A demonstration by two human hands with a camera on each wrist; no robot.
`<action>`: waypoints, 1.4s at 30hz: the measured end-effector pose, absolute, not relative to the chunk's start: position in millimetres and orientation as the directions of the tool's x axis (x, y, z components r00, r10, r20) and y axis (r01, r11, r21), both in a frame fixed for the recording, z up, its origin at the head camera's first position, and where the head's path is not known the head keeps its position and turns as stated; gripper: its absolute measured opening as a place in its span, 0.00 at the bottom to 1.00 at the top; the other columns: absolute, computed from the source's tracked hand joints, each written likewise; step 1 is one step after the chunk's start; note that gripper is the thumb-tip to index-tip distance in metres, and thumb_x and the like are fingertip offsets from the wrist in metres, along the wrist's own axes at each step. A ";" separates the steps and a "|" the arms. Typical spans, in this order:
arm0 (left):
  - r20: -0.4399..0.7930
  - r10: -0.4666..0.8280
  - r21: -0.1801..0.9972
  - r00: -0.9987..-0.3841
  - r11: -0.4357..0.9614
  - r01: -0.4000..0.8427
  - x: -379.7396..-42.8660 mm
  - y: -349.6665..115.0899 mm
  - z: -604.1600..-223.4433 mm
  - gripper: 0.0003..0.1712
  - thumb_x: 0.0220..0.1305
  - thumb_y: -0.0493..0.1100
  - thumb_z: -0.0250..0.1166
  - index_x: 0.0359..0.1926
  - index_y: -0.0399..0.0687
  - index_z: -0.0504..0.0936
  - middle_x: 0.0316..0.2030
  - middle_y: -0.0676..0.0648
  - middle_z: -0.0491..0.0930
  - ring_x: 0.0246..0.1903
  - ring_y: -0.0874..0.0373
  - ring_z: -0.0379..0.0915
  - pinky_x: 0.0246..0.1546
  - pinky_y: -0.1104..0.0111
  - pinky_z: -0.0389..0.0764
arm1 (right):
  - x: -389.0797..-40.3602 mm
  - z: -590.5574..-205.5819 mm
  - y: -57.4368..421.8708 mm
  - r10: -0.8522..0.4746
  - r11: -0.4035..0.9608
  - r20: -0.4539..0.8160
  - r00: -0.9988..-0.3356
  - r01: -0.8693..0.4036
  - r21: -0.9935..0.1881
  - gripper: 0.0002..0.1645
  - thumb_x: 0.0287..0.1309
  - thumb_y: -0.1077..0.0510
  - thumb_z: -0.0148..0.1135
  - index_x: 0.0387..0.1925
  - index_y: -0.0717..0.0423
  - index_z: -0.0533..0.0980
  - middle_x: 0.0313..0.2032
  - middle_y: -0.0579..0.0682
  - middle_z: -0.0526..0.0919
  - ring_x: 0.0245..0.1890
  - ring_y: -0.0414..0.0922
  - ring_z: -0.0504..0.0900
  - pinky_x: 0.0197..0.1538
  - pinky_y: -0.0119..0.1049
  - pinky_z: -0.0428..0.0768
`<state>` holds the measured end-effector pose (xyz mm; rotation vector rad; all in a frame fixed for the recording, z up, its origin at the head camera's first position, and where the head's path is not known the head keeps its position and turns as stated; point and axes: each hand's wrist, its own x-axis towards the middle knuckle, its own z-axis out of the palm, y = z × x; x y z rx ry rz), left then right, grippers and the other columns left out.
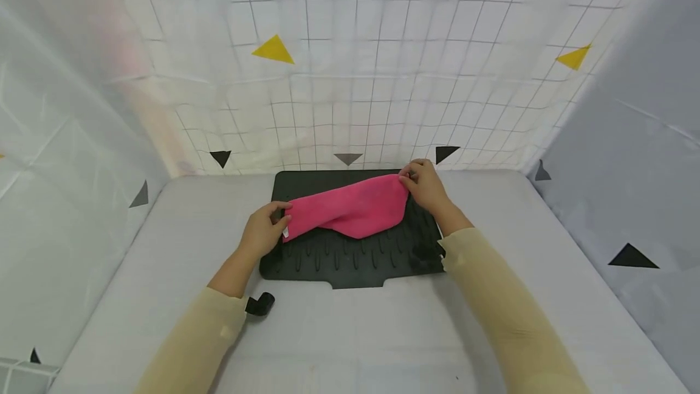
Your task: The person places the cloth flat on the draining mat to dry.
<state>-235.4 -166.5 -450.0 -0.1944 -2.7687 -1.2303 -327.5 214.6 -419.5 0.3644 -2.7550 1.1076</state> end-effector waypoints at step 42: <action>0.028 0.247 0.706 -0.969 0.681 0.194 -214.1 -168.9 -438.2 0.18 0.62 0.53 0.60 0.53 0.62 0.75 0.40 0.53 0.76 0.37 0.56 0.70 0.34 0.64 0.75 | -279.1 -428.7 252.1 -0.272 0.463 -0.058 -0.961 -0.078 -0.883 0.23 0.55 0.46 0.63 0.52 0.47 0.74 0.46 0.50 0.76 0.35 0.50 0.80 0.38 0.40 0.81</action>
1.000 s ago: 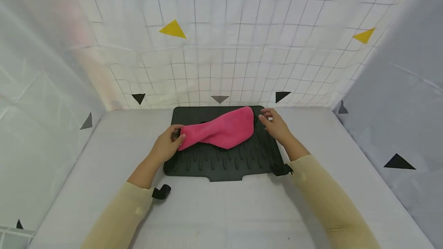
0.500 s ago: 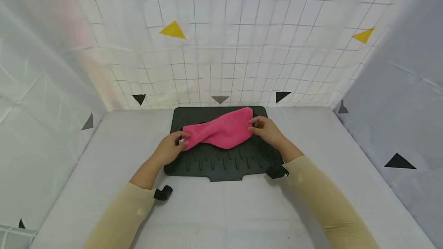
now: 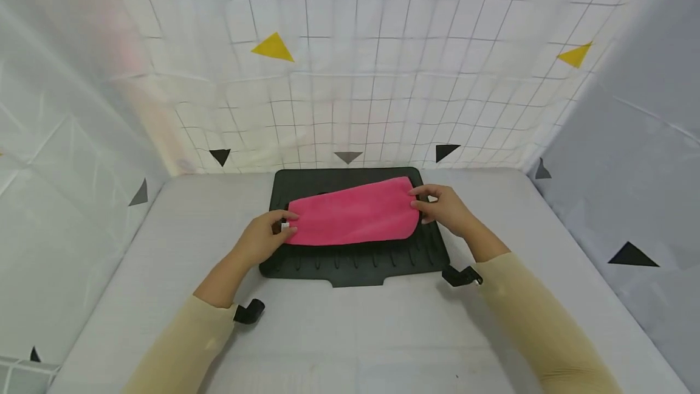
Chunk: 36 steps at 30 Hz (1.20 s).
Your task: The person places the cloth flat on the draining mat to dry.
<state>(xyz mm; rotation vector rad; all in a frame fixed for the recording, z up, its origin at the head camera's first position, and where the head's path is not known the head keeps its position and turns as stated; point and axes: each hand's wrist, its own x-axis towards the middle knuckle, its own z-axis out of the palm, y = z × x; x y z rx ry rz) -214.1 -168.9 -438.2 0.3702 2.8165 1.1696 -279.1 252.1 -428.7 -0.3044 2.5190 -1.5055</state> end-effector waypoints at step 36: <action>-0.164 0.288 0.801 -0.943 0.597 0.043 -248.3 -183.0 -437.9 0.28 0.65 0.61 0.50 0.59 0.52 0.66 0.47 0.46 0.74 0.43 0.53 0.75 0.49 0.56 0.73 | -302.9 -426.3 264.9 -0.306 0.529 -0.139 -0.942 -0.047 -0.847 0.31 0.64 0.50 0.54 0.65 0.51 0.58 0.56 0.59 0.68 0.51 0.55 0.75 0.52 0.48 0.74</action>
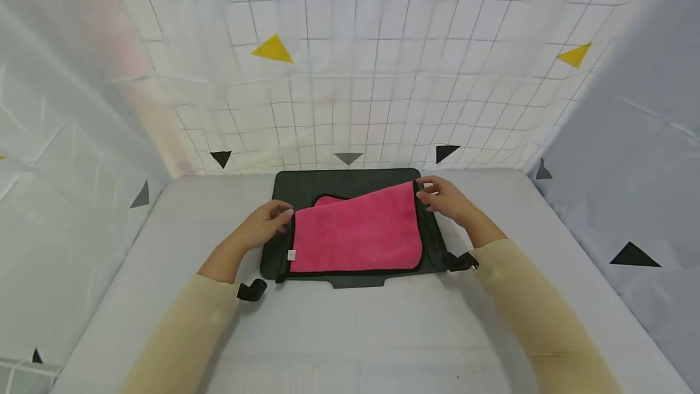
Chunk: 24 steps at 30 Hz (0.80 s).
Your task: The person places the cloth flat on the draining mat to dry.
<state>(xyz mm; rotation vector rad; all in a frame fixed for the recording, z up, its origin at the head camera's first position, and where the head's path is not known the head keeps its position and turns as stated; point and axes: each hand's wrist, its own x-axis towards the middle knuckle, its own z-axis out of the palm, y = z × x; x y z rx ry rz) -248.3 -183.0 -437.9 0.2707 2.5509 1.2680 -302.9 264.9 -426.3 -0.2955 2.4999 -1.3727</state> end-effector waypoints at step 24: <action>0.068 0.235 0.827 -0.970 0.531 0.187 -218.1 -164.6 -425.0 0.17 0.61 0.56 0.61 0.49 0.61 0.78 0.39 0.57 0.78 0.38 0.57 0.74 0.38 0.63 0.77 | -303.0 -431.4 269.7 -0.333 0.346 -0.092 -0.939 -0.031 -0.938 0.29 0.53 0.49 0.66 0.58 0.45 0.71 0.56 0.47 0.71 0.48 0.46 0.75 0.52 0.40 0.74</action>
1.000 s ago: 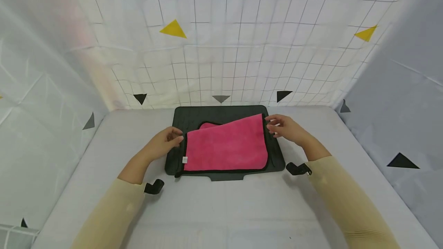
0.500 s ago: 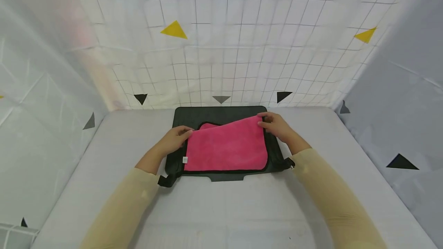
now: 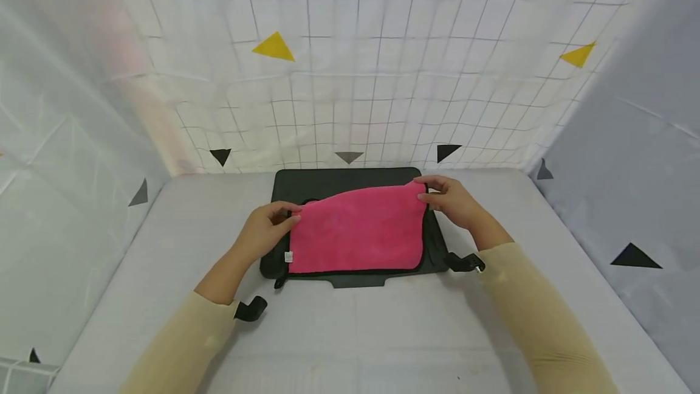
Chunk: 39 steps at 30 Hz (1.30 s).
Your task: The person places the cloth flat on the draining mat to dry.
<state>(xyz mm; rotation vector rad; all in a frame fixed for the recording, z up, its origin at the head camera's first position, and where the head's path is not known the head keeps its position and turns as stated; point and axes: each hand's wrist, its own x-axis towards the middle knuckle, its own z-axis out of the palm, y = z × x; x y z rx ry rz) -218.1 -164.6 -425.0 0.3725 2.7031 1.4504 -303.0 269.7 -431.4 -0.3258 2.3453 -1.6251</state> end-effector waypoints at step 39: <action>-0.018 0.347 0.715 -0.938 0.660 0.230 -268.4 -145.3 -437.7 0.11 0.66 0.44 0.57 0.48 0.51 0.79 0.45 0.52 0.76 0.43 0.57 0.71 0.43 0.65 0.75 | -313.3 -419.2 268.7 -0.428 0.585 -0.262 -0.865 -0.044 -0.810 0.20 0.59 0.54 0.60 0.53 0.50 0.74 0.50 0.52 0.74 0.48 0.50 0.74 0.49 0.43 0.77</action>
